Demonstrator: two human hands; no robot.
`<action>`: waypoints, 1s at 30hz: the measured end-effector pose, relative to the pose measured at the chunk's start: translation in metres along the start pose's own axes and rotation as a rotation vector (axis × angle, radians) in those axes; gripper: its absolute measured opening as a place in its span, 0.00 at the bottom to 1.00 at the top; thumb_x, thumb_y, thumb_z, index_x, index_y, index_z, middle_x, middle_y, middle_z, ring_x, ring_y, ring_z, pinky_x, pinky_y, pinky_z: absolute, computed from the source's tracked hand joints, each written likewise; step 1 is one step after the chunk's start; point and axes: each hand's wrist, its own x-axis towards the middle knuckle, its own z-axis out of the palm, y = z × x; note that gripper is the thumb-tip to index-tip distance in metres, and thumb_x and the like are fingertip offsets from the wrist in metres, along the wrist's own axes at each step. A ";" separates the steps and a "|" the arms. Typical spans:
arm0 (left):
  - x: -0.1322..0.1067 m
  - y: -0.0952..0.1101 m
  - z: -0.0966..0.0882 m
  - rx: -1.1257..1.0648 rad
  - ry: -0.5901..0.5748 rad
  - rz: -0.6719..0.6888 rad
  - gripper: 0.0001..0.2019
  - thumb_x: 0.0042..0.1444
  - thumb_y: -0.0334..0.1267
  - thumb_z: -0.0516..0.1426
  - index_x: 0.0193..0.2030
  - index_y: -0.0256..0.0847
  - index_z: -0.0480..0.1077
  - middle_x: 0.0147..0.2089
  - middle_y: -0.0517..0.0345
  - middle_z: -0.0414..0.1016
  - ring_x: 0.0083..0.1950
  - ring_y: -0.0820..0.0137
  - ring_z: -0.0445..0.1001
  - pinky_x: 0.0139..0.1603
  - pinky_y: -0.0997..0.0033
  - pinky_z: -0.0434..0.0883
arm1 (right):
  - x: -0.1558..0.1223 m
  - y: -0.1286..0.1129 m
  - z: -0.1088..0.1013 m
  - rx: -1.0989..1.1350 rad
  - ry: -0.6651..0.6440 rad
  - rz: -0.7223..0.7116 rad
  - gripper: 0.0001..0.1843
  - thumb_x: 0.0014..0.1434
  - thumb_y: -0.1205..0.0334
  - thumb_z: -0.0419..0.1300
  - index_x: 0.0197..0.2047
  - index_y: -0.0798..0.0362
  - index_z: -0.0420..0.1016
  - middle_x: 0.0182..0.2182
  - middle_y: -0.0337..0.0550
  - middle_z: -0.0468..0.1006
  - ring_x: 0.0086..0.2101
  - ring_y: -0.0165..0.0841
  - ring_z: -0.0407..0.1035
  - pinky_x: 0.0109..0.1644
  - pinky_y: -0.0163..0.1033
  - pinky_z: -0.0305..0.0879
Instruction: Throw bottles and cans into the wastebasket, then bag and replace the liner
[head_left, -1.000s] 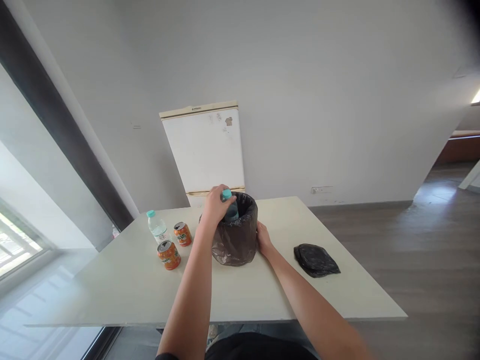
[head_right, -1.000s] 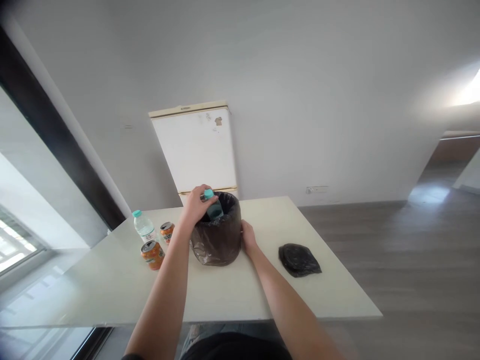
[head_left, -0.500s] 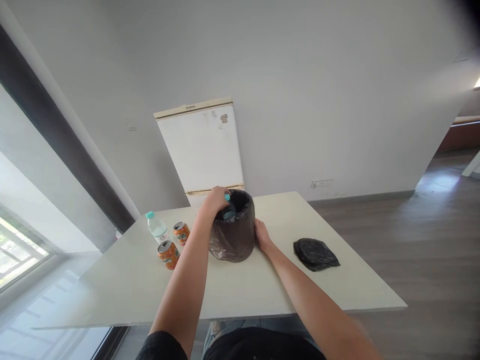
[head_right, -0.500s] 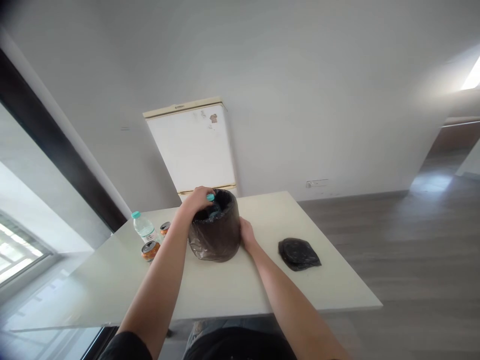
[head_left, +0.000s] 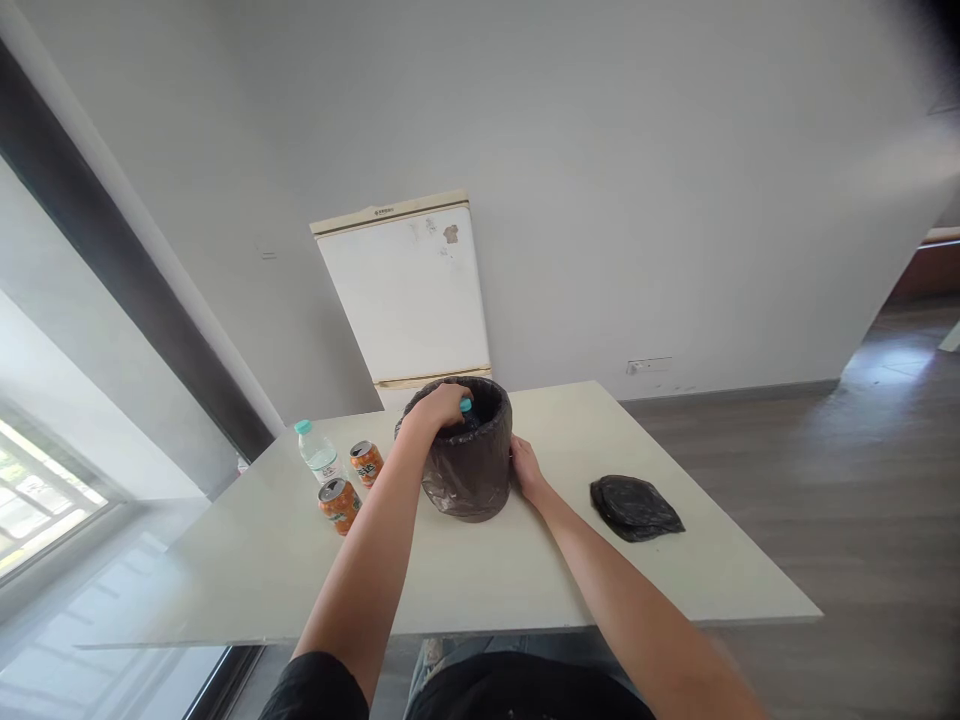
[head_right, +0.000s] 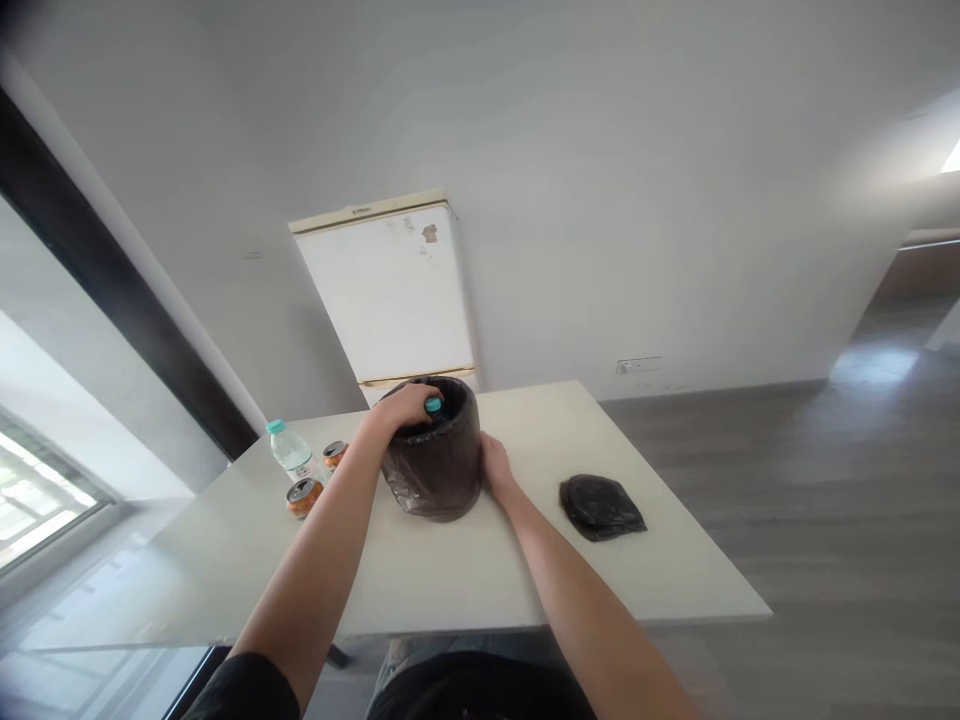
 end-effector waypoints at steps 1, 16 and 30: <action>0.000 -0.001 0.000 -0.005 0.008 -0.003 0.28 0.47 0.25 0.67 0.57 0.47 0.78 0.60 0.51 0.80 0.57 0.58 0.79 0.57 0.68 0.74 | 0.000 0.000 0.000 -0.005 -0.001 0.001 0.27 0.58 0.33 0.55 0.28 0.49 0.72 0.26 0.39 0.76 0.35 0.39 0.64 0.39 0.42 0.61; -0.100 -0.082 -0.044 -0.315 0.763 -0.179 0.15 0.58 0.40 0.61 0.52 0.46 0.76 0.47 0.56 0.81 0.48 0.64 0.81 0.52 0.64 0.76 | -0.003 -0.005 0.000 -0.035 -0.019 0.008 0.26 0.59 0.35 0.55 0.25 0.49 0.68 0.24 0.39 0.74 0.34 0.38 0.62 0.37 0.42 0.58; -0.092 -0.245 0.028 -0.238 0.734 -0.788 0.31 0.60 0.46 0.64 0.68 0.43 0.63 0.62 0.38 0.69 0.65 0.46 0.69 0.64 0.48 0.67 | -0.002 0.000 -0.001 -0.041 -0.029 0.002 0.26 0.59 0.33 0.54 0.28 0.49 0.70 0.26 0.39 0.75 0.35 0.39 0.62 0.39 0.42 0.58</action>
